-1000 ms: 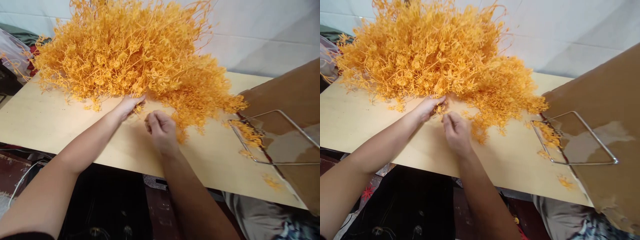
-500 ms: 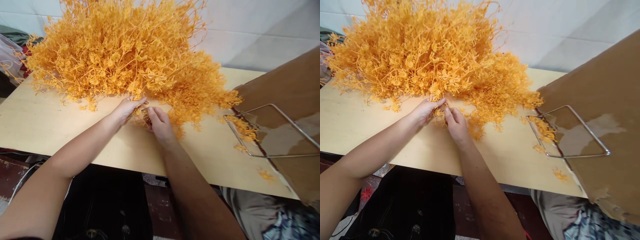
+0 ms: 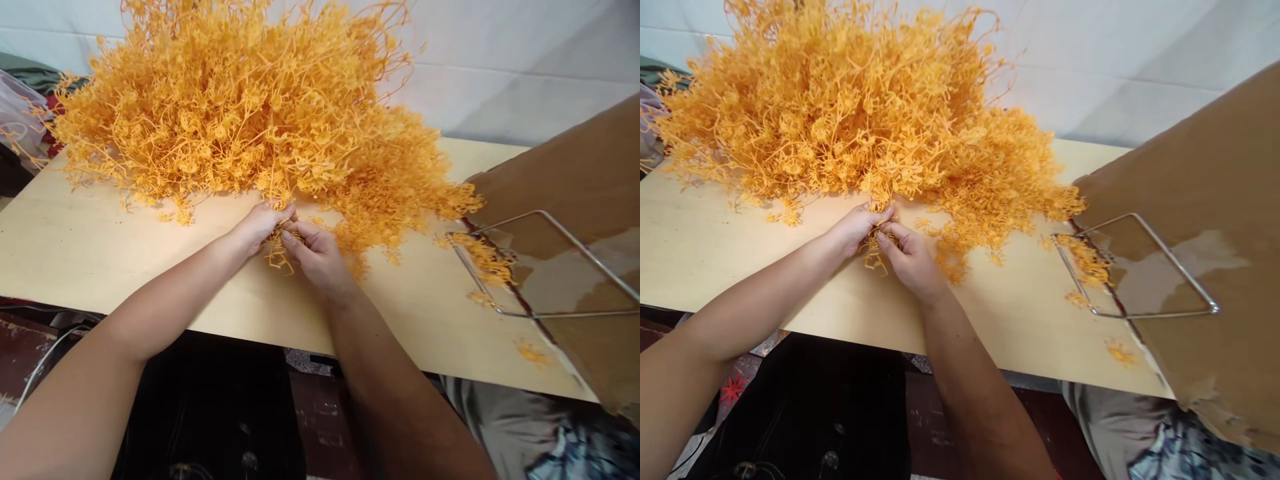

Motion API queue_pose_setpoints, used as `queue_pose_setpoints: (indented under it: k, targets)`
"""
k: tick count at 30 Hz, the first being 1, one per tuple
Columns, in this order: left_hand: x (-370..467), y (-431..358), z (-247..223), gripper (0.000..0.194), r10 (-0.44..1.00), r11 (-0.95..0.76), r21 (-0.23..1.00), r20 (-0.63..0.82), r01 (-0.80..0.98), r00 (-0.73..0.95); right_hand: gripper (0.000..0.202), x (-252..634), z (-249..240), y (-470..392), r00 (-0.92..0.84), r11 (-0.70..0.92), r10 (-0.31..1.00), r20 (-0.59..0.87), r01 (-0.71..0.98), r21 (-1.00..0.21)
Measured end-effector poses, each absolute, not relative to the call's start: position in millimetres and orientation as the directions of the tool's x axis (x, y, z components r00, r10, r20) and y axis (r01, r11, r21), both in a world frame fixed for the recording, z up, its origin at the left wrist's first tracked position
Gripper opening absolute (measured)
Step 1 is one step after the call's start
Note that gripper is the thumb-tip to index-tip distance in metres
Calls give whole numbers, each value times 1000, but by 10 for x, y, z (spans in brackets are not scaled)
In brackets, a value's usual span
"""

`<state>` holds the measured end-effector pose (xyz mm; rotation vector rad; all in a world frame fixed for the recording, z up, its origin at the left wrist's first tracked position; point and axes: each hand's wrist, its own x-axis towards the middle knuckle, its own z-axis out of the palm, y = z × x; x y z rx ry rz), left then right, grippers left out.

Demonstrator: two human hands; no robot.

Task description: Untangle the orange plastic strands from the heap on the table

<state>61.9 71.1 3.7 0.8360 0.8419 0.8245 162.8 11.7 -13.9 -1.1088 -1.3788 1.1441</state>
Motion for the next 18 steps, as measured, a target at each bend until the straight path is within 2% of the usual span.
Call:
queue_pose_setpoints:
  k: [3,6,7,9,12,15,18]
  targets:
    - [612,774,26,21,857,436,869,-323,-232,402,27,1627,-98,11,-196,115,975,107,32,-993]
    - [586,885,-33,19,897,396,876,-306,-275,318,28,1593,-27,-74,-354,86,933,65,44,-995]
    - [583,913,-69,17,916,349,895,-262,-279,304,28,1592,-4,-79,-336,82,939,68,26,-996]
    - [593,939,-159,11,938,201,958,-128,-204,321,25,1621,26,-45,-180,79,980,89,-61,-995]
    - [629,917,-277,17,925,-65,996,36,64,379,21,1708,17,63,62,45,997,36,-152,-987]
    - [635,874,-308,26,907,-240,919,97,312,410,17,1737,-29,142,156,25,988,14,-68,-997]
    - [615,845,-290,31,887,-336,821,111,462,448,18,1681,-47,187,167,43,985,46,25,-999]
